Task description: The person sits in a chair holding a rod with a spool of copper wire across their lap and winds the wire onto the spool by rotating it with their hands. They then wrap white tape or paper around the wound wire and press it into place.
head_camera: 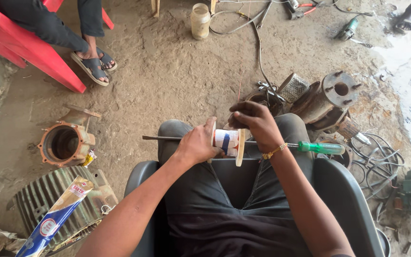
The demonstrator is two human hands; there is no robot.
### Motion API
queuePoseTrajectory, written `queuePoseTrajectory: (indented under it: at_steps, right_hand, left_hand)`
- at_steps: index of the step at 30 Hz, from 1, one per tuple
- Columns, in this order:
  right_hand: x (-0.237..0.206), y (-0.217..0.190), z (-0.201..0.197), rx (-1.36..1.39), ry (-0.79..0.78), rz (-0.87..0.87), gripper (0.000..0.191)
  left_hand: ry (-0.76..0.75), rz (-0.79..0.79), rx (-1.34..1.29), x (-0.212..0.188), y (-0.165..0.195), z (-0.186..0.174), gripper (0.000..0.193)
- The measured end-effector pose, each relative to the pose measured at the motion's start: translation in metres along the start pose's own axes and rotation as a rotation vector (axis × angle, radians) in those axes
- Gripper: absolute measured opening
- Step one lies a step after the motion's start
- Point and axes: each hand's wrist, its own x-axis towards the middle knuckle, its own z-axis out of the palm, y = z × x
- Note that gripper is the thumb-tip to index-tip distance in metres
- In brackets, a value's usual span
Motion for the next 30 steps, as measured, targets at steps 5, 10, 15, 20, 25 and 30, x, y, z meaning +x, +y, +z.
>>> queuePoseTrajectory:
  at_steps: [5,10,15,20,25,30]
  right_hand:
    - [0.007,-0.018,-0.017,0.235,0.194,-0.054,0.022]
    - [0.006,-0.028,-0.045,0.344,0.261,-0.103,0.025]
    - [0.000,-0.011,-0.058,0.437,0.267,-0.056,0.024]
    - [-0.004,0.007,-0.062,0.537,0.295,0.012,0.020]
    - [-0.003,0.014,-0.071,0.534,0.325,-0.015,0.020]
    - [0.000,0.031,-0.080,0.307,0.376,-0.072,0.018]
  left_hand:
    - [-0.012,0.028,0.002,0.001,-0.002,-0.001,0.117]
    - [-0.034,0.023,0.028,0.001,-0.003,0.002,0.121]
    - [-0.036,0.023,0.039,0.001,0.000,0.003,0.120]
    - [-0.056,-0.003,0.035,0.000,0.002,0.002,0.116]
    - [-0.068,-0.010,0.024,0.000,0.003,0.003,0.114]
    - [-0.050,0.016,0.055,0.002,0.003,0.007,0.117]
